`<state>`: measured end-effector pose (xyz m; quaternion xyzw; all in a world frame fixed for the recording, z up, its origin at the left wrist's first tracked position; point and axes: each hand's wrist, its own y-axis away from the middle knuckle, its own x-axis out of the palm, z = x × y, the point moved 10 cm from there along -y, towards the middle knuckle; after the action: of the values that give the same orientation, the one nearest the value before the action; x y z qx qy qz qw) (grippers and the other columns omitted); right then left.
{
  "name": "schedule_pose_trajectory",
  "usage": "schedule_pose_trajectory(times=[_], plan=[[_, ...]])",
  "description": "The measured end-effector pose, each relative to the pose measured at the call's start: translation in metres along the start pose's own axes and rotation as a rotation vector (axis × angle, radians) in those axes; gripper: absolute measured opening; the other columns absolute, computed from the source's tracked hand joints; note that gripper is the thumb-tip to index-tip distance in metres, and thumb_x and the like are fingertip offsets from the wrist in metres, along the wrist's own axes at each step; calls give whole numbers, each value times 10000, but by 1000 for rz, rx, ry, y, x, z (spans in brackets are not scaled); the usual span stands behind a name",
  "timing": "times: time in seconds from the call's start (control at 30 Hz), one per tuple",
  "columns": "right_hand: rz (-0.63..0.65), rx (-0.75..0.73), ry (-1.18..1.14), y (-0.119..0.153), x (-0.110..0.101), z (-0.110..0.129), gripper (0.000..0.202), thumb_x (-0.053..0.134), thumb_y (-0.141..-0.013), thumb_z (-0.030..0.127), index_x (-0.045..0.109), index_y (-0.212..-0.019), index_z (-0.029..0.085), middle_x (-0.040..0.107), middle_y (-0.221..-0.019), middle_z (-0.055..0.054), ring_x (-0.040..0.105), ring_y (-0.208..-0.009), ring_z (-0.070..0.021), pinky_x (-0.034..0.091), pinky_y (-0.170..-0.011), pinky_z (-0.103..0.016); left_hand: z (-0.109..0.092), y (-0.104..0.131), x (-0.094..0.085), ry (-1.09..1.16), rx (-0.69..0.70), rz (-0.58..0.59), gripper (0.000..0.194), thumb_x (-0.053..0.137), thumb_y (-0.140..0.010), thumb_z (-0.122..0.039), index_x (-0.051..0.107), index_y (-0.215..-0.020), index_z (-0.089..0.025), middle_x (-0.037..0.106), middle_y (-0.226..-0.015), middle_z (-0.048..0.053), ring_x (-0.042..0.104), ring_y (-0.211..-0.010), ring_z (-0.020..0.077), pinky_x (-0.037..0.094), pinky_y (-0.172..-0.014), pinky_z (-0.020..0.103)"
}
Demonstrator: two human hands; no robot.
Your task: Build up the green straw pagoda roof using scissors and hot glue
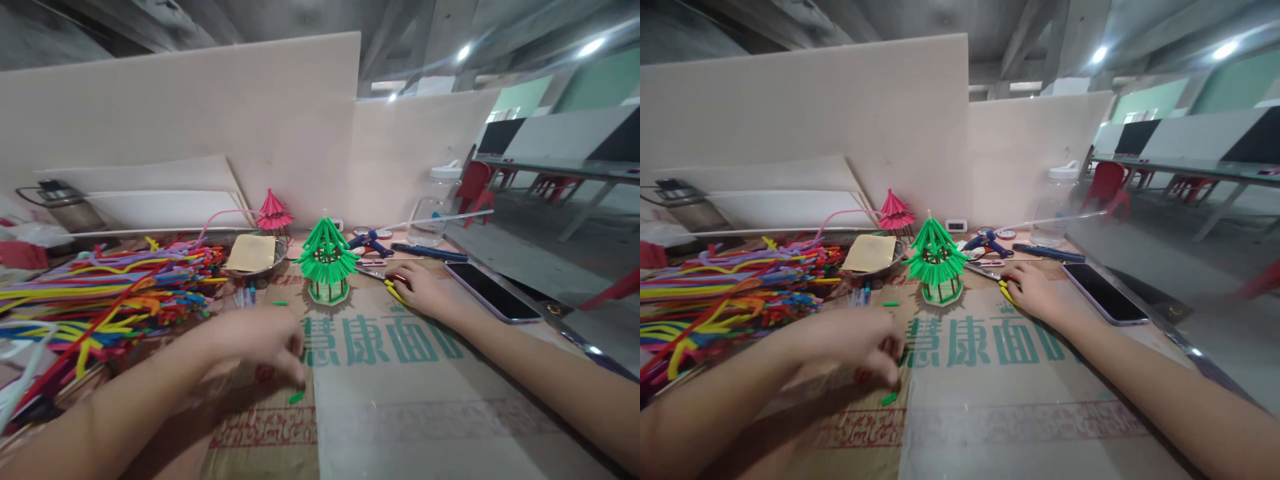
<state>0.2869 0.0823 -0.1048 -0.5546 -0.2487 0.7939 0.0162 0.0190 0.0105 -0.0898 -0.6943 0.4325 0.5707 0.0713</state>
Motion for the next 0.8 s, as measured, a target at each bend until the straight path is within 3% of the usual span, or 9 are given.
schedule_pose_trajectory(times=[0.2, 0.3, 0.4, 0.43, 0.47, 0.5, 0.63, 0.7, 0.8], plan=[[-9, 5, 3, 0, 1, -3, 316, 487, -888, 212, 720, -1102, 210, 688, -1164, -106, 613, -1105, -266, 477, -961, -394, -32, 20, 14, -182, 73, -213, 58, 718, -685, -215, 719, -650, -262, 619, -564, -23, 479, -431, 135, 174, -406, 272], [-16, -4, 12, 0, 1, -3, 294, 494, -885, 220, 722, -1070, 213, 691, -1145, -95, 616, -1088, -253, 484, -948, -372, -50, 23, 9, -46, 151, -59, 116, 716, -714, -167, 754, -726, -276, 689, -623, -36, 527, -471, 130, 267, -413, 237], [-17, -5, 15, 0, 1, -3, 283, 492, -888, 223, 722, -1053, 210, 696, -1116, -96, 628, -1050, -247, 494, -923, -364, -87, 44, 16, 306, 307, 335, 225, 702, -818, -216, 783, -1010, -298, 779, -848, -19, 695, -705, 143, 463, -576, 178], [-16, -5, 13, 0, 1, -3, 289, 489, -889, 218, 721, -1062, 209, 696, -1119, -98, 629, -1050, -248, 493, -925, -369, -93, 49, 12, 348, 342, 380, 295, 692, -820, -187, 769, -1077, -310, 785, -885, -26, 715, -769, 144, 478, -621, 169], [-15, -6, 9, 0, 1, -2, 298, 488, -888, 213, 720, -1075, 207, 695, -1130, -100, 626, -1060, -252, 490, -934, -375, -89, 47, 2, 322, 321, 329, 324, 666, -826, -153, 766, -1086, -319, 785, -904, -35, 719, -805, 141, 479, -652, 164], [-14, -7, 5, 0, 1, -2, 308, 487, -888, 209, 719, -1089, 203, 692, -1145, -105, 621, -1076, -259, 484, -948, -384, -73, 39, -16, 250, 237, 171, 324, 626, -819, -106, 787, -1000, -322, 782, -865, -53, 713, -773, 131, 470, -648, 161], [-19, -9, -10, 0, 0, 0, 322, 482, -888, 209, 723, -1099, 179, 684, -1169, -129, 608, -1096, -284, 475, -964, -415, 21, 15, -73, -98, -171, -317, 263, 551, -843, -205, 779, -964, -252, 773, -950, 5, 696, -837, 186, 465, -697, 220], [-20, -11, -11, 0, -1, 1, 302, 493, -886, 222, 729, -1068, 176, 691, -1136, -135, 616, -1067, -288, 487, -935, -414, 58, 5, -79, -189, -281, -363, 272, 552, -828, -236, 766, -991, -198, 763, -978, 73, 687, -872, 233, 462, -697, 258], [-13, -13, -8, 0, -1, 2, 272, 522, -888, 268, 727, -1043, 179, 692, -1120, -137, 623, -1048, -285, 497, -912, -405, 81, -13, -65, -176, -255, -281, 241, 619, -745, -217, 765, -937, -215, 766, -909, 46, 691, -806, 216, 456, -671, 246]])
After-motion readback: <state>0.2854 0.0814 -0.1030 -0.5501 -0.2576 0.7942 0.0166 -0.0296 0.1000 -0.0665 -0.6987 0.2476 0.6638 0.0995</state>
